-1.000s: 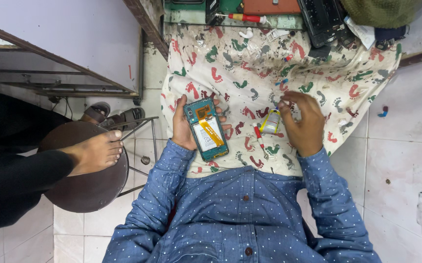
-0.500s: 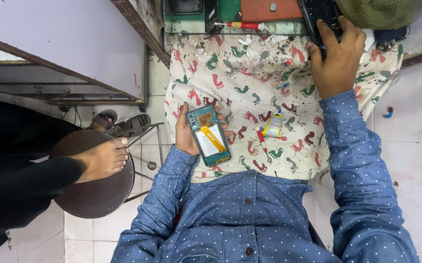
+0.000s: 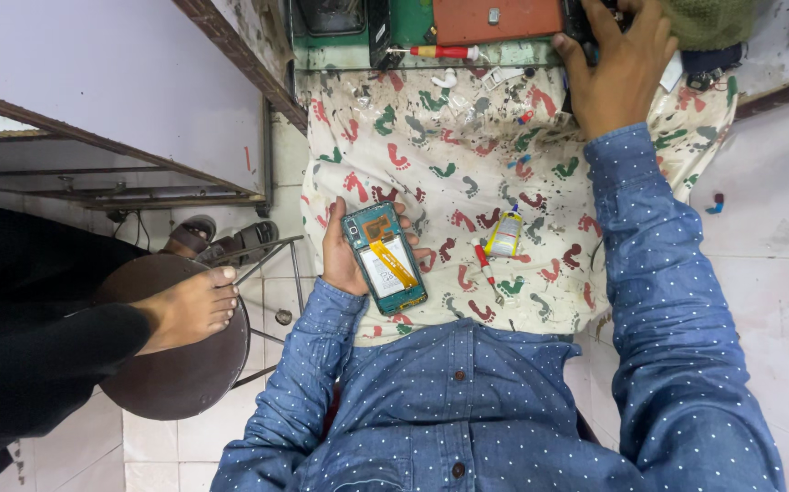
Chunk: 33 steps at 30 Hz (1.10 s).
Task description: The person uses a screwdriver to adjust internal components of a disassembled smartphone, then applies adhesive along the frame edges and reattaches the back cover. The person presses the edges to secure the assembly and inspects the device.
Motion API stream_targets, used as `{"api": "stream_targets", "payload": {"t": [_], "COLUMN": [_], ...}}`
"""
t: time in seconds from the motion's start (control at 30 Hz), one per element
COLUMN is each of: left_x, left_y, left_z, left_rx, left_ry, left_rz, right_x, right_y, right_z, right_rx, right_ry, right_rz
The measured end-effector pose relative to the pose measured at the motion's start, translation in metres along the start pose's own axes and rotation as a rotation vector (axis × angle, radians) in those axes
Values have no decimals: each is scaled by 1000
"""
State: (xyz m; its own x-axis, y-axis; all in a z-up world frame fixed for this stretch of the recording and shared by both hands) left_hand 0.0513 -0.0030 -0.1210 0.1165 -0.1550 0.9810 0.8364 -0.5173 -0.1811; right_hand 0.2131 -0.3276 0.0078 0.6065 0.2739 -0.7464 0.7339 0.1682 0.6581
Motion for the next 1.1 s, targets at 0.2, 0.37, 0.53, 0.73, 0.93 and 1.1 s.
{"api": "stream_targets", "payload": {"t": [0.2,0.37,0.53,0.73,0.93,1.1], "left_x": [-5,-5,-6,-4,-2,2], "left_y": [-1,1,0,1,-1,0], "left_z": [1,1,1,-1,-1,-2], "left_rx": [-7,-14,-24,-15,-9,40], "left_ry": [3,3,-25,-8,-4,64], "left_rz": [-26,-16,-12,1,7,58], "right_x": [2,-17,-43,-58,-57,-64], "right_y": [3,-11,-53,-117,-149,-154], "right_z": [8,1,-37,-86,-102,-94], "right_rx": [32,44,88,-175,-218,-91], "right_ry": [-65,147,341,553,641,478], "right_rz": [-130,-54,-180,-489,-470,-516]}}
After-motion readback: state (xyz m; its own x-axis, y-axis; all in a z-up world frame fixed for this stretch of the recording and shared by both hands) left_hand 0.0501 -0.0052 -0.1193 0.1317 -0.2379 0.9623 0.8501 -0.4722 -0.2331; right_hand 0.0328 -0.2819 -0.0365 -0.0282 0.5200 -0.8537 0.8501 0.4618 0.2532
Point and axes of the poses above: each hand's wrist, its own y-axis towards the middle knuckle, its own x-axis out of the palm, z = x × y, the point moved 2 cm from there along y, towards the middle knuckle, and after that the axes turned 7 degrees about -y, right-handed, at the moved point
